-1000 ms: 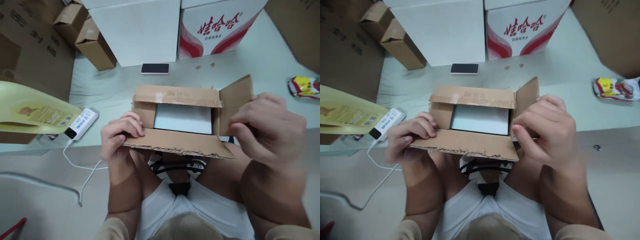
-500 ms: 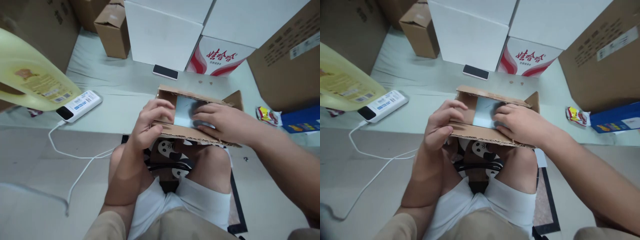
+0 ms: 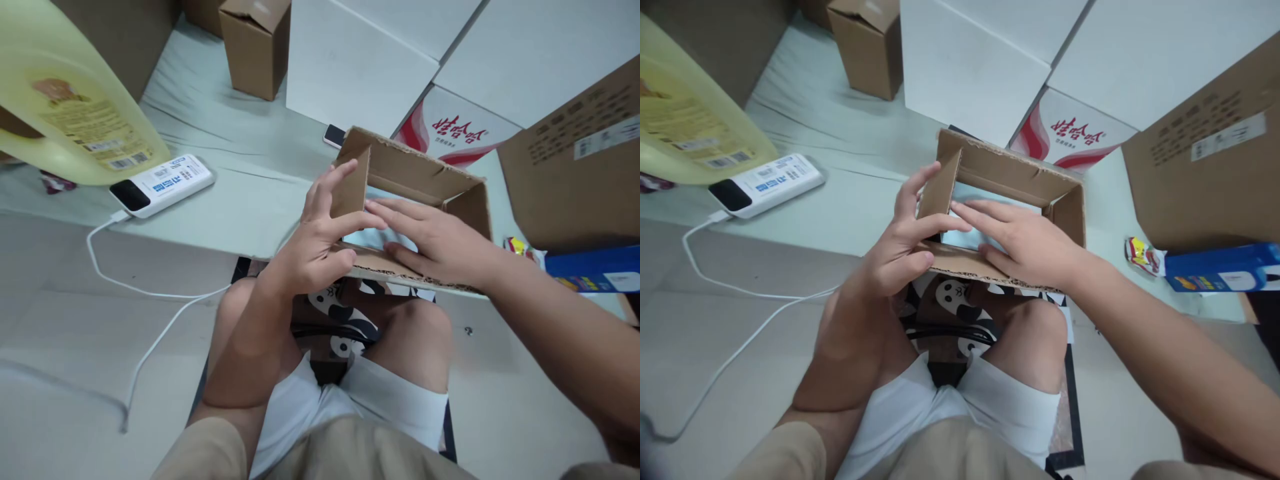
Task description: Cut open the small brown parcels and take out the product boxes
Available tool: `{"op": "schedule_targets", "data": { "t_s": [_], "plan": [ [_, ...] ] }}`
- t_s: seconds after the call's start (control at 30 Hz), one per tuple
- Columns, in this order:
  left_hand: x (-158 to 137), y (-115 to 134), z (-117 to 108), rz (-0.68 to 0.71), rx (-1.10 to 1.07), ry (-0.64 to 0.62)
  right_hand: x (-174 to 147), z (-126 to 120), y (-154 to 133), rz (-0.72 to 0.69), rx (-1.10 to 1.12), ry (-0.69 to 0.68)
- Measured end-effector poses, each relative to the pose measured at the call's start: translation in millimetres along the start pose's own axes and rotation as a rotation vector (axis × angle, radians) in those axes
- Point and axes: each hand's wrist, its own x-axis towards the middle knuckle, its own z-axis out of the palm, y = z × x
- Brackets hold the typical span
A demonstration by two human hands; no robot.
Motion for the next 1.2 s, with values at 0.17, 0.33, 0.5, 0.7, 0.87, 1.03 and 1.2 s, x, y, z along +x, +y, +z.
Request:
{"op": "schedule_targets", "data": {
  "t_s": [0.17,0.33,0.5,0.7,0.87,1.03,1.2],
  "plan": [
    [2.2,1.6,-0.8,-0.031,-0.023,0.086,-0.8,4.6,17.8,0.135,-0.039,-0.041],
    [4.1,-8.1,2.6,-0.02,-0.024,0.173,22.2,-3.8,24.8,-0.018,-0.06,-0.111],
    [7.7,-1.9,10.9,-0.046,-0.075,0.27,60.4,1.5,17.9,-0.294,-0.126,-0.163],
    [7.1,9.4,10.7,-0.158,-0.03,0.239,42.0,-16.7,17.5,-0.229,-0.261,-0.086],
    [7.5,7.5,12.0,-0.18,-0.001,0.305,3.9,-42.1,8.8,-0.115,-0.369,0.02],
    [8.5,4.2,17.2,-0.166,0.058,0.323,-31.3,-45.1,10.2,0.031,-0.34,0.017],
    [9.0,2.6,20.4,-0.176,0.027,0.336,-65.5,-33.3,29.7,0.128,-0.331,-0.007]
  ]
}}
